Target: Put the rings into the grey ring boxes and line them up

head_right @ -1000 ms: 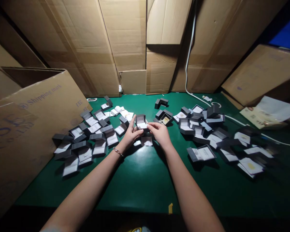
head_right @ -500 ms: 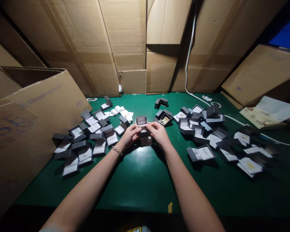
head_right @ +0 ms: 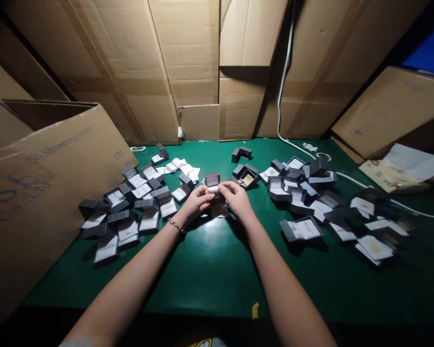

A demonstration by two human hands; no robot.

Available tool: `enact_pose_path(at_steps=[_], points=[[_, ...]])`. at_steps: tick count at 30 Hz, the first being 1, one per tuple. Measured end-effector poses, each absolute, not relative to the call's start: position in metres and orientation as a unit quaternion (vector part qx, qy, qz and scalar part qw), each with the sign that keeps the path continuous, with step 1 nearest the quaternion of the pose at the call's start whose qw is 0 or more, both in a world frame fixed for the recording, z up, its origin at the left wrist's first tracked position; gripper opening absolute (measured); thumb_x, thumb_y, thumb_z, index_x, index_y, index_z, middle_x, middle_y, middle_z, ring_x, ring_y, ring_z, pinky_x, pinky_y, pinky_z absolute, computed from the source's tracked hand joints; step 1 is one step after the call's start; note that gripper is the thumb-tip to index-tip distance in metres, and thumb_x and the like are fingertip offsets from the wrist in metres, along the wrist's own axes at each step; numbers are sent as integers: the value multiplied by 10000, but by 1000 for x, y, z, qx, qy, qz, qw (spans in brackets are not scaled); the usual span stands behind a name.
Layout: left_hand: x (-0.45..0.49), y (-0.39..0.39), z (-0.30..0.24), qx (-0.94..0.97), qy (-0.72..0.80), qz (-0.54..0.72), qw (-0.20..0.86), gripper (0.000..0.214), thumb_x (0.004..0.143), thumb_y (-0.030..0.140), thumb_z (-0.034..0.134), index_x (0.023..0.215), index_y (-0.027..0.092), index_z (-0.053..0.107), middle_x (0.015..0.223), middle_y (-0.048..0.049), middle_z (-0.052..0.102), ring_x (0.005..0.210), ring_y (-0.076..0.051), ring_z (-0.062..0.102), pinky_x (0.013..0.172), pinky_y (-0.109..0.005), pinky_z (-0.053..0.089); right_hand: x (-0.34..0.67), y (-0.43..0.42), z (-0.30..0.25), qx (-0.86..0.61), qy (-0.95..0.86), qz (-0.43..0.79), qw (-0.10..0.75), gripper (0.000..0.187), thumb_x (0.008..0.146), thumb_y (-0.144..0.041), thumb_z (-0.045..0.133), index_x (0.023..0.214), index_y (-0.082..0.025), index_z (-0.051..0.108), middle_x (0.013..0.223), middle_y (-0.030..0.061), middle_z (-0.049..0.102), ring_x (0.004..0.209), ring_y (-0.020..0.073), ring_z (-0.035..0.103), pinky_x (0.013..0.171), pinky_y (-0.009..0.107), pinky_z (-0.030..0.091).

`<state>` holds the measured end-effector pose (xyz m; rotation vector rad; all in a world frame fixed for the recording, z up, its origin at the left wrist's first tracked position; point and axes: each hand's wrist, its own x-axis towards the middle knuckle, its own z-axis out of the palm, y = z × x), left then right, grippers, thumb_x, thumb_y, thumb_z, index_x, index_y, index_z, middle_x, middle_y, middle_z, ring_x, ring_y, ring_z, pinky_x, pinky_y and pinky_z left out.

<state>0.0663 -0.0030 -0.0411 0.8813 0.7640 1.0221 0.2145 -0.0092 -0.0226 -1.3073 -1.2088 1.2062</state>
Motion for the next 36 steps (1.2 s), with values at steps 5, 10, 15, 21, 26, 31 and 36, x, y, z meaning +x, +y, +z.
enact_pose_path(at_steps=[5, 10, 15, 21, 26, 31, 36], points=[[65, -2, -45, 403, 349, 464, 707, 465, 534, 337, 815, 591, 161, 389, 559, 76, 435, 500, -33, 439, 472, -159, 314, 215, -8, -23, -534, -494, 499, 472, 428, 606, -556, 686, 836, -204, 603, 767, 11, 633, 651, 150, 575, 557, 267, 459], [64, 0, -47, 395, 345, 461, 716, 440, 526, 309, 830, 565, 152, 420, 543, 59, 461, 503, -43, 449, 492, -182, 317, 215, -8, -22, -536, -476, 500, 486, 417, 572, -548, 721, 728, -204, 546, 683, -19, 587, 618, 135, 556, 551, 255, 443], [64, 1, -47, 358, 336, 475, 730, 443, 509, 402, 839, 612, 143, 494, 583, 40, 498, 545, -55, 465, 544, -205, 384, 216, -8, -24, -529, -475, 506, 488, 395, 576, -528, 725, 697, -201, 540, 703, -11, 607, 634, 139, 573, 576, 264, 459], [64, 0, -46, 362, 353, 477, 719, 470, 492, 409, 843, 591, 147, 466, 566, 53, 471, 528, -45, 443, 535, -194, 391, 217, -7, -25, -532, -483, 500, 484, 359, 569, -473, 748, 685, -179, 576, 757, 25, 655, 648, 139, 585, 580, 261, 457], [64, 2, -51, 392, 350, 473, 708, 471, 543, 380, 827, 569, 156, 413, 534, 68, 422, 490, -29, 402, 473, -168, 311, 217, -6, -27, -535, -479, 489, 495, 363, 532, -464, 773, 649, -172, 592, 782, 46, 686, 678, 153, 609, 618, 278, 482], [65, 3, -55, 401, 351, 481, 696, 464, 584, 373, 803, 573, 168, 387, 525, 73, 406, 479, -33, 386, 484, -180, 341, 217, -5, -30, -538, -480, 487, 493, 338, 532, -453, 777, 639, -166, 635, 755, 53, 702, 668, 163, 621, 630, 291, 492], [66, 3, -55, 398, 351, 486, 694, 450, 579, 343, 796, 575, 173, 380, 513, 80, 394, 457, -29, 362, 463, -176, 325, 219, -4, -31, -544, -488, 490, 475, 328, 561, -462, 764, 646, -168, 645, 687, 33, 679, 619, 151, 602, 611, 290, 491]])
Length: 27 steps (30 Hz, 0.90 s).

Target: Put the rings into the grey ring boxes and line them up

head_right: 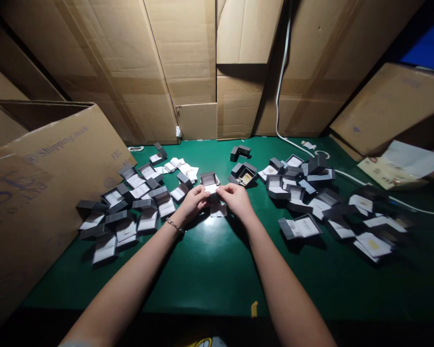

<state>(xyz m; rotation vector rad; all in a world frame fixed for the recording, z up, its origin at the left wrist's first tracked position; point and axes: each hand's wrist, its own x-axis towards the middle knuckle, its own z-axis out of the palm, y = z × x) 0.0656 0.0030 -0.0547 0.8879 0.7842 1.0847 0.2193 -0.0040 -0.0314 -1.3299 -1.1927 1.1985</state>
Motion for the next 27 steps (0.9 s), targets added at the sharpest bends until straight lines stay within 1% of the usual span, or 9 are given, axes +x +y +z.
enact_pose_path(at_steps=[4, 7, 10, 14, 17, 20, 22, 24, 27], points=[[66, 3, -53, 395, 355, 487, 694, 442, 574, 327, 789, 572, 173, 374, 499, 89, 382, 445, -24, 348, 471, -175, 344, 221, -4, -28, -534, -472, 525, 465, 340, 551, -467, 776, 661, -181, 628, 655, 2, 647, 606, 133, 592, 596, 272, 504], [66, 2, -50, 386, 358, 486, 698, 440, 573, 318, 783, 573, 175, 367, 504, 91, 380, 460, -26, 360, 520, -195, 400, 222, -5, -22, -517, -441, 571, 460, 358, 613, -520, 735, 657, -179, 635, 747, 43, 679, 723, 155, 633, 622, 258, 527], [66, 2, -50, 388, 359, 482, 699, 424, 576, 306, 778, 581, 174, 376, 519, 87, 385, 470, -28, 368, 508, -190, 382, 223, -5, -19, -516, -427, 585, 457, 389, 649, -557, 702, 650, -172, 644, 806, 76, 693, 797, 175, 648, 633, 257, 537], [66, 1, -49, 395, 353, 474, 703, 423, 582, 299, 776, 595, 174, 372, 536, 85, 382, 466, -23, 365, 455, -165, 310, 223, -6, -20, -536, -439, 552, 463, 338, 569, -460, 780, 688, -176, 640, 741, 32, 675, 742, 166, 643, 663, 282, 542], [66, 1, -49, 394, 356, 470, 705, 412, 577, 280, 774, 631, 174, 381, 573, 82, 404, 485, -24, 397, 442, -146, 294, 223, -7, -21, -547, -453, 536, 455, 328, 582, -375, 773, 831, -181, 682, 839, 41, 704, 773, 172, 651, 685, 296, 536], [66, 0, -49, 392, 361, 470, 703, 341, 598, 263, 750, 722, 180, 443, 639, 69, 476, 521, -37, 453, 464, -145, 335, 224, -8, -21, -542, -493, 529, 428, 324, 644, -356, 722, 906, -167, 708, 902, 67, 721, 800, 178, 653, 709, 302, 522], [66, 1, -50, 397, 368, 465, 701, 300, 614, 238, 723, 827, 188, 518, 694, 52, 530, 545, -50, 488, 479, -155, 361, 224, -9, -21, -537, -521, 519, 413, 324, 659, -361, 705, 904, -150, 713, 868, 71, 724, 768, 174, 648, 697, 298, 509], [66, 2, -52, 408, 375, 460, 694, 323, 622, 201, 696, 922, 190, 577, 744, 31, 572, 574, -61, 516, 488, -161, 372, 225, -9, -22, -534, -539, 510, 405, 331, 655, -367, 704, 892, -136, 711, 825, 66, 720, 725, 166, 639, 669, 289, 497], [66, 2, -55, 433, 388, 448, 679, 301, 635, 170, 667, 934, 164, 627, 787, 0, 611, 594, -67, 532, 495, -165, 380, 226, -9, -22, -532, -554, 506, 393, 329, 649, -374, 705, 864, -125, 705, 773, 54, 709, 678, 156, 624, 626, 274, 477]])
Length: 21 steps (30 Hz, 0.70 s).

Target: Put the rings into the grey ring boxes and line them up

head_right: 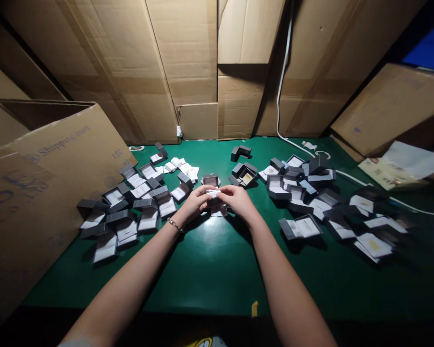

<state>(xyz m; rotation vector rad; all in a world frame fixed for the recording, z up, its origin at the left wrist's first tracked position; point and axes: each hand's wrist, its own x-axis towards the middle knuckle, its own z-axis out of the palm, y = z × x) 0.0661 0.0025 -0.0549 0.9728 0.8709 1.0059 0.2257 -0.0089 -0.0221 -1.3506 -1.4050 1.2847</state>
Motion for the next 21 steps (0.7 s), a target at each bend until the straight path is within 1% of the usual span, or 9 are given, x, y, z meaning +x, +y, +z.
enact_pose_path(at_steps=[4, 8, 11, 14, 18, 21], points=[[66, 1, -55, 449, 405, 428, 672, 243, 653, 206, 680, 884, 144, 634, 758, -3, 616, 578, -72, 544, 522, -188, 419, 225, -9, -21, -543, -550, 507, 382, 292, 631, -353, 708, 807, -120, 701, 700, 40, 694, 627, 149, 614, 593, 264, 466], [67, -2, -51, 470, 396, 420, 668, 242, 652, 296, 718, 784, 148, 579, 678, 16, 597, 555, -93, 572, 536, -220, 461, 223, -10, -21, -550, -538, 511, 384, 250, 613, -303, 719, 791, -128, 702, 698, 44, 703, 621, 156, 633, 599, 268, 485], [68, -4, -50, 479, 391, 423, 663, 254, 655, 322, 715, 743, 156, 544, 645, 25, 590, 525, -94, 572, 517, -222, 467, 222, -10, -21, -551, -540, 495, 399, 218, 601, -293, 731, 755, -147, 685, 702, 39, 708, 634, 166, 649, 605, 273, 498], [68, -3, -51, 467, 391, 429, 667, 214, 648, 268, 703, 734, 160, 541, 649, 31, 587, 536, -89, 578, 526, -215, 474, 222, -10, -21, -548, -554, 484, 398, 205, 619, -302, 721, 754, -150, 692, 723, 45, 722, 664, 177, 664, 634, 285, 514], [66, -1, -52, 433, 377, 441, 691, 156, 625, 171, 647, 749, 159, 552, 673, 25, 595, 562, -92, 591, 552, -219, 485, 224, -10, -21, -547, -589, 452, 386, 198, 688, -289, 669, 823, -159, 733, 813, 61, 748, 754, 197, 684, 705, 303, 525], [64, -1, -51, 439, 369, 426, 700, 169, 615, 159, 633, 763, 156, 552, 687, 18, 604, 552, -101, 594, 539, -225, 477, 227, -9, -21, -543, -626, 422, 367, 189, 720, -249, 643, 870, -189, 743, 871, 50, 753, 815, 203, 688, 750, 308, 520]])
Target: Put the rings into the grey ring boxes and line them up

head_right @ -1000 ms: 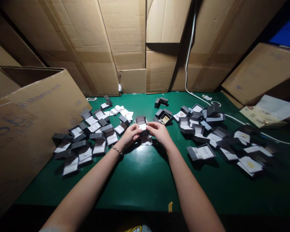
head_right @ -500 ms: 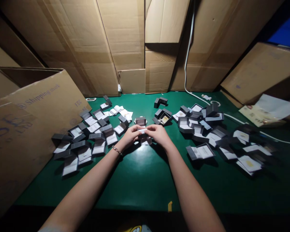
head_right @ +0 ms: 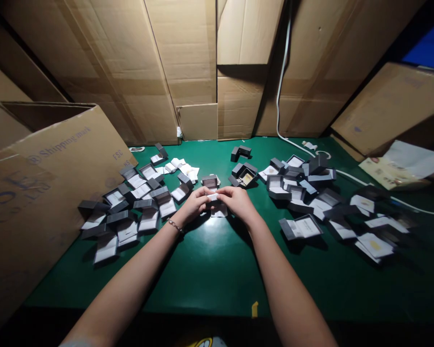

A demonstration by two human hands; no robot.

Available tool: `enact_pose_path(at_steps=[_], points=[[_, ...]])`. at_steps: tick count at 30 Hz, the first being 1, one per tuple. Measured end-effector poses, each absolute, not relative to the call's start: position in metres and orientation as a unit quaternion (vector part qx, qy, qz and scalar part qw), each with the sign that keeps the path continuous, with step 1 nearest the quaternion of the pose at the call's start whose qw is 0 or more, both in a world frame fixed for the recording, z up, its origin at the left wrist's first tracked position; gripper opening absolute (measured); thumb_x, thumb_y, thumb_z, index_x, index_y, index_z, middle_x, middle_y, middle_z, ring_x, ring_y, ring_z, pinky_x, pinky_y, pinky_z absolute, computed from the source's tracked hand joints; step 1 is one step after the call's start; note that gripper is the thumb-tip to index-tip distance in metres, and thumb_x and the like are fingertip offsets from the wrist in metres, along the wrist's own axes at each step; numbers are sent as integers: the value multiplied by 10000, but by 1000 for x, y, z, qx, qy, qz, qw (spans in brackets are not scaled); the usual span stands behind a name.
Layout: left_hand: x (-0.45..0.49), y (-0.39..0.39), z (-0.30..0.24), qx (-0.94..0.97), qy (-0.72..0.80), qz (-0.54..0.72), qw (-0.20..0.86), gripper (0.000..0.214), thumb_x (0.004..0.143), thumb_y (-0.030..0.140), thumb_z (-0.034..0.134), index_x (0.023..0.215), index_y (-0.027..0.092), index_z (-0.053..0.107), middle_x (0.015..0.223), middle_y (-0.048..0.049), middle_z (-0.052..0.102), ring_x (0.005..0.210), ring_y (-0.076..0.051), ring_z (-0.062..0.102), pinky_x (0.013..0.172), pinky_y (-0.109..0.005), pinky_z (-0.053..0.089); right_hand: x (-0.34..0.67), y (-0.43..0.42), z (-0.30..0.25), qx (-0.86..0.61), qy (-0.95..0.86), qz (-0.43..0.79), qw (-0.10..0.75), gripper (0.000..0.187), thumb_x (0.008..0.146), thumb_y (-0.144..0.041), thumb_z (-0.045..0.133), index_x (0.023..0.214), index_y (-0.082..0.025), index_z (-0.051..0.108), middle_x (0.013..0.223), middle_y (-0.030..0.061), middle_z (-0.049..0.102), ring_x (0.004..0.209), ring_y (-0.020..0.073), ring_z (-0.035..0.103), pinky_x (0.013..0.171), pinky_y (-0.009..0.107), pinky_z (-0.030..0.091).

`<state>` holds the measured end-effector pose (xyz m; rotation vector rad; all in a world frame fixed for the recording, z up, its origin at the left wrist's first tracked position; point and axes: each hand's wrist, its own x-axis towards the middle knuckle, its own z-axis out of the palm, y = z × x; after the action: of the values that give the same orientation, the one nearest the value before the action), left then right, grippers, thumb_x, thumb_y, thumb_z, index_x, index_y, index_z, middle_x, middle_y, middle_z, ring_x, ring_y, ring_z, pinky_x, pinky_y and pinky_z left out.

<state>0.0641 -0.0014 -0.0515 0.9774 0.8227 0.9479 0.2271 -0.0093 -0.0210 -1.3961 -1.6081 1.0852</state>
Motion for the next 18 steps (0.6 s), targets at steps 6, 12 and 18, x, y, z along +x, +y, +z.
enact_pose_path(at_steps=[6, 12, 18], points=[[63, -2, -51, 497, 376, 396, 674, 179, 622, 203, 660, 747, 153, 541, 659, 16, 603, 544, -107, 586, 534, -231, 454, 231, -12, -18, -558, -667, 382, 314, 126, 728, -224, 646, 813, -210, 738, 810, 34, 746, 784, 205, 692, 712, 292, 516], [63, -1, -49, 449, 382, 394, 705, 195, 587, 164, 666, 745, 146, 553, 665, 15, 602, 570, -111, 600, 568, -243, 462, 229, -12, -17, -538, -690, 355, 331, 126, 741, -195, 609, 781, -209, 728, 812, 31, 744, 801, 199, 686, 762, 312, 513], [61, -2, -44, 357, 368, 441, 737, 202, 556, 100, 703, 734, 130, 612, 767, -3, 628, 704, -99, 599, 718, -262, 506, 226, -16, -14, -525, -710, 316, 346, 221, 771, -179, 547, 906, -217, 718, 919, 34, 736, 851, 185, 672, 796, 317, 520]])
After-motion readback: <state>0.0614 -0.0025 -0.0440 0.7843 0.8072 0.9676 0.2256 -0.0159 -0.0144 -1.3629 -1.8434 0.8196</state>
